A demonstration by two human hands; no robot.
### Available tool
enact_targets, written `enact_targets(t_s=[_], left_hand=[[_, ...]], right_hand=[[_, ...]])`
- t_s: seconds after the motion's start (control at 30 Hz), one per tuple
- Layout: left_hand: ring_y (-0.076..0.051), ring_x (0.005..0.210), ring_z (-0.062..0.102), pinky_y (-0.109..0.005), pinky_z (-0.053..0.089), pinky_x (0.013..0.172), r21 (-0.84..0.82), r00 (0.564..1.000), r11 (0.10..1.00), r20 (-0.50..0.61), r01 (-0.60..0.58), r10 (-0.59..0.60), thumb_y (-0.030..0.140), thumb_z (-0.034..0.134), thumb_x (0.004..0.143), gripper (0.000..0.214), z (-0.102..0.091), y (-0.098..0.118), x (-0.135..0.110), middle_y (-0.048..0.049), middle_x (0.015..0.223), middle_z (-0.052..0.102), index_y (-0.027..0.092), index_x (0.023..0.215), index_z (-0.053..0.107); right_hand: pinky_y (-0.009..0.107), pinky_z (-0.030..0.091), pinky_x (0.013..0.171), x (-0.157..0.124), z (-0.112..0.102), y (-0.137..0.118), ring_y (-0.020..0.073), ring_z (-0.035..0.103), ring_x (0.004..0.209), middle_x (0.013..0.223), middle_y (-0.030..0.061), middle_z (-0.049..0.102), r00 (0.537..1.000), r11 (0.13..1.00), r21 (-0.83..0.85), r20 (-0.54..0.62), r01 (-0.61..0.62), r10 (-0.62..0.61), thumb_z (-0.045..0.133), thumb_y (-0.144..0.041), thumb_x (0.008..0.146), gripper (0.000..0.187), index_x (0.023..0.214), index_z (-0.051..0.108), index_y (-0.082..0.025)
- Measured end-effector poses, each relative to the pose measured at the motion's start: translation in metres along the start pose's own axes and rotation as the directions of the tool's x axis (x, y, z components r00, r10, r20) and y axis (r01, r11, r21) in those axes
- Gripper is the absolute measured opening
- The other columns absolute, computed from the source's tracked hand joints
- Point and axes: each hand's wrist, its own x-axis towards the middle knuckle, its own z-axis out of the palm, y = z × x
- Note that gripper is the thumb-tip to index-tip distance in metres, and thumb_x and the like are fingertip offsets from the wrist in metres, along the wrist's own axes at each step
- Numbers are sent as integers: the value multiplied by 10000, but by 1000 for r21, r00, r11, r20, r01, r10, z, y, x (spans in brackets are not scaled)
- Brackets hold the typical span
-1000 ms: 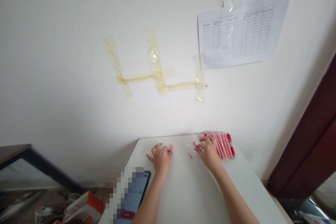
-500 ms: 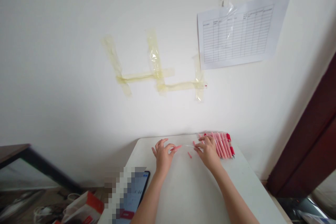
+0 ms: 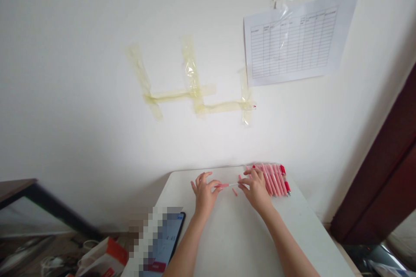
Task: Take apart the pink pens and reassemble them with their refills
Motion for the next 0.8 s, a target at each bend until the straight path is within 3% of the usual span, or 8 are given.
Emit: enact_targets(t_s=[0.3,0.5,0.63,0.8], left_hand=[[-310,1356,386,-739,130,1142,-57,999,998,39,-34,36,321,774,756,90,4,7,-3,-10,1347,565,366,835,773],[-314,1338,408,-744,133,1141,-58,1000,998,14,-18,19,327,743,787,102,5,5,-3,-20,1322,573,378,871,773],[-328,1334,413,-751,141,1134,-39,1000,999,21,-3,4,316,741,788,97,3,5,-2,-50,1305,569,346,872,778],[-315,1342,394,-759,137,1130,-58,999,998,30,-16,18,339,745,784,84,3,6,-2,-16,1324,567,376,854,775]], right_hand=[[536,453,966,0,2,-15,314,497,1160,1115,81,623,998,998,31,20,60,-61,658,-326,871,113,888,769,-335],[540,463,969,0,3,-14,319,518,1163,1130,91,631,999,999,36,-23,40,-40,692,-381,841,265,1099,718,-329],[535,460,970,1,1,-9,315,511,1177,1110,87,637,999,999,44,-50,19,-16,628,-375,889,170,1008,730,-308],[532,455,968,2,1,-7,316,500,1170,1096,87,635,999,998,62,-50,10,-7,597,-356,911,160,914,747,-303]])
